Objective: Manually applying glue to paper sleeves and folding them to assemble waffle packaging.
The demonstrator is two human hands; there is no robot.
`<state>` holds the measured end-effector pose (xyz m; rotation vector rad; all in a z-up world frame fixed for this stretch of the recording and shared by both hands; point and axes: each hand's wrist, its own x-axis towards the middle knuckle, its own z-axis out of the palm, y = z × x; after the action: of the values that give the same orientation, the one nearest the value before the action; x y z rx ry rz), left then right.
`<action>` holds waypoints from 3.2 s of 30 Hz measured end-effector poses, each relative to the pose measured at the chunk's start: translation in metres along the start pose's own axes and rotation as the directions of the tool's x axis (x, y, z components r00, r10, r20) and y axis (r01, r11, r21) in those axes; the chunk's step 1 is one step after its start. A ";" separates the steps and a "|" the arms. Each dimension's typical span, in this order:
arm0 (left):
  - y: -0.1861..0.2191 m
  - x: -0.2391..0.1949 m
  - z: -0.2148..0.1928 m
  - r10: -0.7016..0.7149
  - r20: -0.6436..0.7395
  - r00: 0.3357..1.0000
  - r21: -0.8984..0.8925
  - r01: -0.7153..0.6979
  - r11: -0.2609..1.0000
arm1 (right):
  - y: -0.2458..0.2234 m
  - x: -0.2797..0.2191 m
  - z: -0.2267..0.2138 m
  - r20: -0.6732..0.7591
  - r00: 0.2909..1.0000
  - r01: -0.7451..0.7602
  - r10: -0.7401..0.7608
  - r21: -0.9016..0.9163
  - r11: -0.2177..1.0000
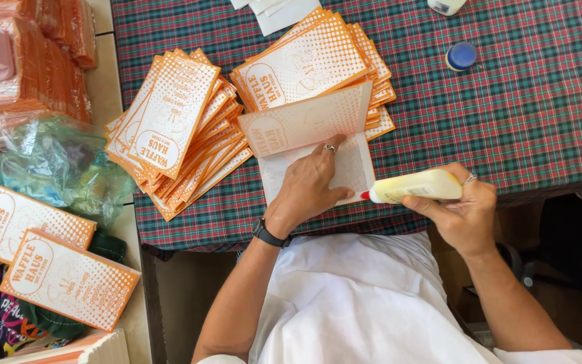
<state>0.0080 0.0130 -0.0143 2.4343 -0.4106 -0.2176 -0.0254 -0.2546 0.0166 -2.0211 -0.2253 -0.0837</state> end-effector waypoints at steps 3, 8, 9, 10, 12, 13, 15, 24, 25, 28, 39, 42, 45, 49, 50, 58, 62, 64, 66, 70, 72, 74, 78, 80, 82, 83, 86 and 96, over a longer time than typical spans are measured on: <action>0.017 0.001 -0.042 -0.035 0.105 0.994 -0.151 0.051 0.987 | 0.005 0.002 0.031 -0.061 0.990 0.139 -0.129 0.212 0.967; -0.010 0.010 -0.043 0.002 0.246 0.969 -0.467 0.117 0.877 | -0.016 0.001 0.080 -0.003 0.985 0.166 -0.174 0.304 0.938; -0.016 0.010 -0.042 0.035 0.279 0.960 -0.592 0.144 0.793 | -0.025 0.002 0.088 0.023 0.979 0.186 -0.203 0.315 0.931; -0.020 0.009 -0.040 0.030 0.277 0.961 -0.593 0.146 0.792 | -0.032 0.002 0.097 0.028 0.978 0.186 -0.205 0.317 0.930; -0.027 0.010 -0.038 0.090 0.252 0.964 -0.661 0.103 0.743 | -0.044 0.004 0.114 0.052 0.969 0.201 -0.239 0.391 0.898; -0.029 0.011 -0.038 0.089 0.249 0.964 -0.661 0.102 0.743 | -0.046 0.004 0.120 0.054 0.969 0.202 -0.242 0.392 0.898; -0.031 0.013 -0.038 0.121 0.234 0.965 -0.684 0.075 0.725 | -0.050 0.003 0.131 0.075 0.960 0.208 -0.268 0.450 0.869; 0.025 -0.044 -0.012 0.212 -0.273 0.938 -0.376 -0.307 0.874 | -0.018 0.030 0.008 0.011 0.988 -0.129 0.153 0.603 0.787; 0.034 -0.056 -0.010 0.217 -0.268 0.939 -0.382 -0.311 0.870 | 0.004 0.031 -0.011 0.004 0.987 -0.130 0.160 0.599 0.790; 0.052 -0.088 -0.006 0.359 -0.313 0.879 -0.270 -0.445 0.854 | 0.048 0.031 -0.057 -0.148 0.892 -0.299 0.426 0.514 0.804; 0.015 -0.118 -0.020 0.369 -0.512 0.776 0.293 -0.246 0.924 | -0.006 0.028 -0.040 -0.033 0.847 0.439 -0.530 -0.520 0.733; -0.002 -0.125 -0.008 0.343 -0.461 0.819 0.319 -0.208 0.925 | -0.020 0.025 -0.002 0.220 0.758 0.653 -0.615 -0.248 0.716; -0.002 -0.121 -0.006 0.280 -0.504 0.817 0.329 -0.118 0.937 | -0.026 0.020 0.036 0.152 0.754 0.657 -0.639 -0.158 0.737; -0.001 -0.120 -0.006 0.259 -0.506 0.823 0.315 -0.103 0.944 | -0.023 0.019 0.042 0.197 0.742 0.668 -0.641 -0.138 0.731; -0.002 -0.119 -0.007 0.257 -0.507 0.823 0.314 -0.101 0.944 | -0.022 0.019 0.042 0.199 0.733 0.679 -0.651 -0.148 0.719; -0.008 -0.123 -0.003 0.214 -0.502 0.838 0.322 -0.049 0.946 | -0.015 0.019 0.045 0.204 0.712 0.702 -0.672 -0.184 0.688; -0.004 -0.123 -0.007 0.197 -0.510 0.837 0.320 -0.028 0.947 | -0.017 0.020 0.045 0.207 0.696 0.718 -0.688 -0.204 0.665; -0.001 -0.122 -0.009 0.189 -0.511 0.839 0.311 -0.024 0.950 | -0.018 0.021 0.045 0.215 0.691 0.723 -0.690 -0.210 0.658; 0.006 -0.120 -0.015 0.177 -0.524 0.833 0.307 -0.009 0.952 | -0.019 0.022 0.045 0.220 0.678 0.735 -0.701 -0.211 0.644; 0.012 -0.120 -0.018 0.121 -0.517 0.847 0.309 0.053 0.950 | -0.019 0.020 0.044 0.231 0.690 0.723 -0.686 -0.221 0.654; 0.012 -0.120 -0.019 0.119 -0.528 0.841 0.324 0.070 0.943 | -0.020 0.020 0.044 0.250 0.700 0.714 -0.669 -0.220 0.665; 0.014 -0.119 -0.024 0.122 -0.526 0.842 0.323 0.065 0.944 | -0.023 0.022 0.041 0.282 0.707 0.706 -0.649 -0.228 0.670; -0.009 -0.125 -0.011 0.108 -0.506 0.856 0.213 0.003 0.977 | -0.022 0.030 0.035 0.363 0.769 0.616 -0.526 -0.198 0.763; -0.012 -0.126 -0.010 0.103 -0.512 0.853 0.195 -0.001 0.981 | -0.021 0.034 0.035 0.392 0.775 0.599 -0.496 -0.202 0.775; -0.012 -0.125 -0.010 0.098 -0.517 0.850 0.174 -0.007 0.985 | -0.024 0.036 0.035 0.421 0.780 0.580 -0.462 -0.210 0.787; -0.010 -0.124 -0.012 0.090 -0.531 0.843 0.150 -0.010 0.989 | -0.026 0.036 0.037 0.446 0.791 0.559 -0.419 -0.250 0.790; -0.006 -0.124 -0.017 0.081 -0.541 0.837 0.116 -0.021 0.993 | -0.017 0.041 0.035 0.498 0.781 0.569 -0.376 -0.320 0.758; -0.008 -0.124 -0.009 0.124 -0.593 0.795 0.064 -0.106 0.992 | -0.005 0.073 0.026 0.720 0.679 0.622 -0.143 -0.462 0.633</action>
<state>-0.1044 0.0670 -0.0060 2.3336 -0.2687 0.6083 0.0439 -0.2207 0.0209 -2.6427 -1.2790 0.2831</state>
